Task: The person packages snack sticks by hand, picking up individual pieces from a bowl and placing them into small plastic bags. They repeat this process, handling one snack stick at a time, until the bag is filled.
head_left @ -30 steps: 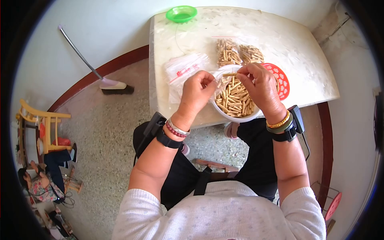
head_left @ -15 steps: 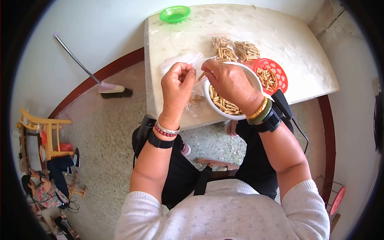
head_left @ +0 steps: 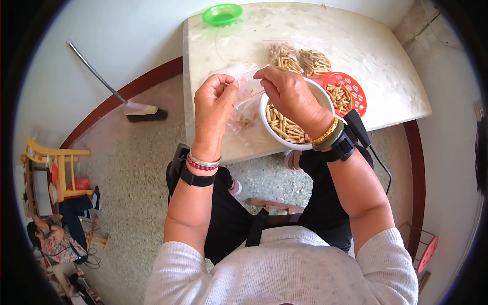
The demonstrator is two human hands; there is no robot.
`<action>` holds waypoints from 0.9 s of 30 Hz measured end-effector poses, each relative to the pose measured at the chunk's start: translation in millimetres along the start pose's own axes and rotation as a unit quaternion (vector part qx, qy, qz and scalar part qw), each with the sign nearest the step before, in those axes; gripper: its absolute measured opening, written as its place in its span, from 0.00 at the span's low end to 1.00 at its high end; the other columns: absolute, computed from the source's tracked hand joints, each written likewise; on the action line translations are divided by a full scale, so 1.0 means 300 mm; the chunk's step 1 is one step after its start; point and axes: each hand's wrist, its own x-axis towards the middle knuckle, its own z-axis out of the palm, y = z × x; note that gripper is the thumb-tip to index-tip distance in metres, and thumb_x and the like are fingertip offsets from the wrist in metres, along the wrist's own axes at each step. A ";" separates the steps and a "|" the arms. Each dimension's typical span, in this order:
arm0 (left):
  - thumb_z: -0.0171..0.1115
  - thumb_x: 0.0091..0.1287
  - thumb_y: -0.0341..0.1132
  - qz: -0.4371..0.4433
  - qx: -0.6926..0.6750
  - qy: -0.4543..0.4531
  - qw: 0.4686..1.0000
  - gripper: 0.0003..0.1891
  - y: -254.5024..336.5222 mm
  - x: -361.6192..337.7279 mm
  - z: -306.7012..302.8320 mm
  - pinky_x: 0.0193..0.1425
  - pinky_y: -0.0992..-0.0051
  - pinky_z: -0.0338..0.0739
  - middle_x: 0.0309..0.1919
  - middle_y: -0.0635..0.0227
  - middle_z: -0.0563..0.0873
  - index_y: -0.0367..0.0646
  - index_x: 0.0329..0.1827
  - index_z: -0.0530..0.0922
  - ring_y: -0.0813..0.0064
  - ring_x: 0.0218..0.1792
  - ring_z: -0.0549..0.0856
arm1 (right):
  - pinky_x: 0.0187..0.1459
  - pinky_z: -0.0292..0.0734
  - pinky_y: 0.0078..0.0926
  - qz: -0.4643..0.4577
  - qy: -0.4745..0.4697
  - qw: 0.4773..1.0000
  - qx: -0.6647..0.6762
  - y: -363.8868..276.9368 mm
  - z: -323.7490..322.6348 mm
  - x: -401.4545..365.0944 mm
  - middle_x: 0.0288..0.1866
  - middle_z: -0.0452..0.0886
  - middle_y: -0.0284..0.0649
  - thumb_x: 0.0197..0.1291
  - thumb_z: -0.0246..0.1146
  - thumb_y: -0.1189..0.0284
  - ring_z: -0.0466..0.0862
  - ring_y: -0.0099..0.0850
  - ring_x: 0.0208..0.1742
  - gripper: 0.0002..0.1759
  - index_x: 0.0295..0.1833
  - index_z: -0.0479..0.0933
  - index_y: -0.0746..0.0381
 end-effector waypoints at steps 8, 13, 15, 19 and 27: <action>0.59 0.67 0.26 0.006 0.051 -0.024 0.998 0.06 -0.002 -0.003 0.010 0.20 0.87 0.57 0.20 0.81 0.75 0.39 0.44 0.79 0.94 0.18 0.66 | 0.38 0.79 0.38 0.008 0.008 0.998 0.060 -0.016 -0.051 -0.010 0.37 0.84 0.50 0.61 0.59 0.78 0.84 0.48 0.37 0.07 0.44 0.80 0.64; 0.61 0.66 0.27 0.040 0.081 -0.064 0.994 0.08 -0.024 -0.011 0.036 0.23 0.83 0.64 0.17 0.77 0.77 0.34 0.45 0.79 0.91 0.19 0.71 | 0.37 0.79 0.31 0.132 0.064 0.986 0.077 0.049 -0.089 -0.031 0.35 0.84 0.48 0.62 0.61 0.76 0.85 0.39 0.35 0.07 0.45 0.80 0.64; 0.61 0.66 0.28 0.033 0.084 -0.068 0.994 0.09 -0.020 -0.016 0.037 0.24 0.83 0.65 0.17 0.77 0.77 0.34 0.46 0.78 0.90 0.19 0.71 | 0.38 0.79 0.34 0.164 0.038 0.986 0.009 0.080 -0.112 -0.056 0.32 0.84 0.48 0.60 0.61 0.75 0.85 0.42 0.36 0.07 0.42 0.80 0.64; 0.64 0.65 0.30 0.033 0.115 -0.084 0.989 0.11 -0.014 -0.018 0.037 0.25 0.83 0.68 0.17 0.75 0.79 0.34 0.47 0.78 0.89 0.19 0.72 | 0.46 0.78 0.41 0.128 -0.169 0.970 -0.121 0.161 -0.109 -0.135 0.33 0.85 0.48 0.59 0.58 0.72 0.85 0.45 0.39 0.09 0.38 0.83 0.60; 0.64 0.66 0.30 0.047 0.144 -0.125 0.980 0.13 -0.006 -0.043 0.057 0.28 0.87 0.65 0.20 0.79 0.77 0.35 0.51 0.78 0.92 0.22 0.71 | 0.47 0.78 0.39 0.171 -0.260 0.937 -0.159 0.206 -0.083 -0.178 0.37 0.85 0.46 0.57 0.59 0.75 0.84 0.45 0.42 0.10 0.41 0.84 0.57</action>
